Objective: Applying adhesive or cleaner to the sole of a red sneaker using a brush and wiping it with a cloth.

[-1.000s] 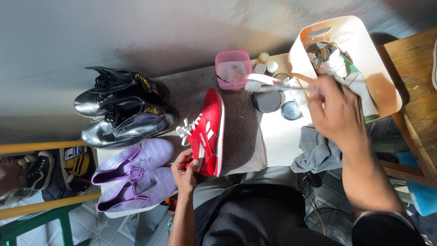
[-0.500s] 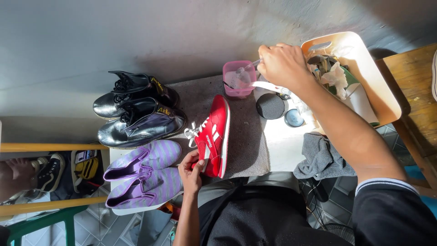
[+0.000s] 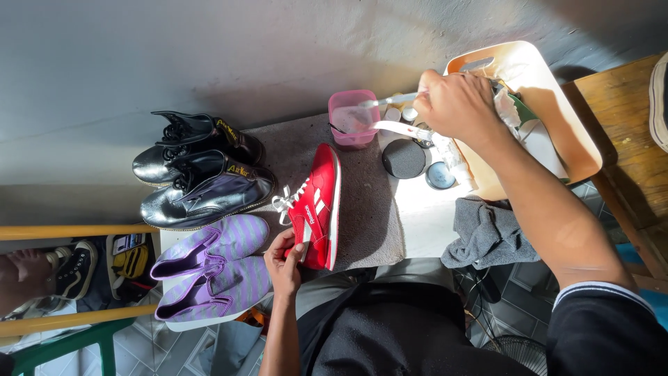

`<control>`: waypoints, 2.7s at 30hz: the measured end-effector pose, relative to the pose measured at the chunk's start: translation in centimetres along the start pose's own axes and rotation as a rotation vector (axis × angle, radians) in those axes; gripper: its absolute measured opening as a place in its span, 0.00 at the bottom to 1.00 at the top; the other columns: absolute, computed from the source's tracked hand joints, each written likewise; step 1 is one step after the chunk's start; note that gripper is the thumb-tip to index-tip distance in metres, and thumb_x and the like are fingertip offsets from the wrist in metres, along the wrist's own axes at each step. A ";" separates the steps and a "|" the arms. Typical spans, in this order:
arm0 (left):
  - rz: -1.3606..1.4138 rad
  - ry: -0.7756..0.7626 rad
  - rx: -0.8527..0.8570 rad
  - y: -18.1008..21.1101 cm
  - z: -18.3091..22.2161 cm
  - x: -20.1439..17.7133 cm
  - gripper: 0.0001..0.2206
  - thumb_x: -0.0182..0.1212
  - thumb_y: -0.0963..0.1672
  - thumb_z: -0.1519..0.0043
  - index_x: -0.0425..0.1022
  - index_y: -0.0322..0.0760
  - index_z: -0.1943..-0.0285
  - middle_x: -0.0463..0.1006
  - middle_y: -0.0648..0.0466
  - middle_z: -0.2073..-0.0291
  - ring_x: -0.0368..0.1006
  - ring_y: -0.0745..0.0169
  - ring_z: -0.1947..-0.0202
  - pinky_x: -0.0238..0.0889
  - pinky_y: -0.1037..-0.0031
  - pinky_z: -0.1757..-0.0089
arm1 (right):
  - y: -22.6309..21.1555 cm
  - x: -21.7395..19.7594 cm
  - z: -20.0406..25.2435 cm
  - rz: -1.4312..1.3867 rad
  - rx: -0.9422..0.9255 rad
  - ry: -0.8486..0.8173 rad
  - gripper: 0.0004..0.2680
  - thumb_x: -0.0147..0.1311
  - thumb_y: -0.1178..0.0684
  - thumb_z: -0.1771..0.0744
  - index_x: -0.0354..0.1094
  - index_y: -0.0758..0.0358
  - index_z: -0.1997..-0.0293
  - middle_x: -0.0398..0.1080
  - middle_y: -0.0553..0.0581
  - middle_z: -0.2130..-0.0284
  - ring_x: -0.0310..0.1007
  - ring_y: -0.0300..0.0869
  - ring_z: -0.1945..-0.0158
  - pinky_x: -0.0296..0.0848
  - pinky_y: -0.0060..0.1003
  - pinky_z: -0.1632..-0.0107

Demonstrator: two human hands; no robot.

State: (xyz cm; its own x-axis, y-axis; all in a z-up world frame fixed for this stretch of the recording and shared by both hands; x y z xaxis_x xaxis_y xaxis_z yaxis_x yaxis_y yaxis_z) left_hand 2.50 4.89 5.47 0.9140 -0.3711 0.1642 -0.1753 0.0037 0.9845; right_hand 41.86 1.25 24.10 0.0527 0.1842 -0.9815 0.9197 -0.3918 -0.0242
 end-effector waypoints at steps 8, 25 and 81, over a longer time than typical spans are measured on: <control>-0.036 0.018 -0.036 -2.0 -0.5 0.0 0.09 0.68 0.44 0.42 0.79 0.32 0.71 0.66 0.55 0.90 0.55 0.74 0.85 0.49 0.82 0.79 | -2.6 -4.8 10.7 -0.229 0.095 -0.057 0.12 0.41 0.45 0.29 0.63 0.58 0.69 0.66 0.64 0.85 0.74 0.64 0.73 0.69 0.55 0.66; -0.077 0.057 -0.094 0.1 -0.5 1.1 0.06 0.71 0.42 0.42 0.82 0.35 0.70 0.67 0.57 0.89 0.57 0.75 0.84 0.51 0.83 0.80 | -8.4 8.1 15.7 -0.704 -0.146 -0.170 0.15 0.48 0.44 0.31 0.64 0.55 0.79 0.66 0.53 0.88 0.67 0.45 0.82 0.66 0.37 0.72; 0.025 0.013 -0.014 1.0 -0.6 1.4 0.11 0.71 0.41 0.43 0.75 0.34 0.77 0.63 0.55 0.87 0.58 0.73 0.81 0.53 0.80 0.77 | -3.8 11.5 10.6 -0.818 -0.026 -0.041 0.16 0.54 0.50 0.32 0.60 0.57 0.83 0.53 0.51 0.93 0.54 0.42 0.86 0.58 0.34 0.76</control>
State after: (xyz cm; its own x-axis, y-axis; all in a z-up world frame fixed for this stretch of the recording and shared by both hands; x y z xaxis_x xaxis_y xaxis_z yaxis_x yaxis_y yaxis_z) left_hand 3.85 4.97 6.71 0.9141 -0.3583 0.1899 -0.1934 0.0263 0.9808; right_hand 34.84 -4.70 10.90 -0.6527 0.3699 -0.6612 0.6695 -0.1267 -0.7319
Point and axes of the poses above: each hand's wrist, its own z-axis away from the middle knuckle, its own x-axis out of the palm, y = z × x, the point moved 6 cm from there along -z, towards the middle knuckle
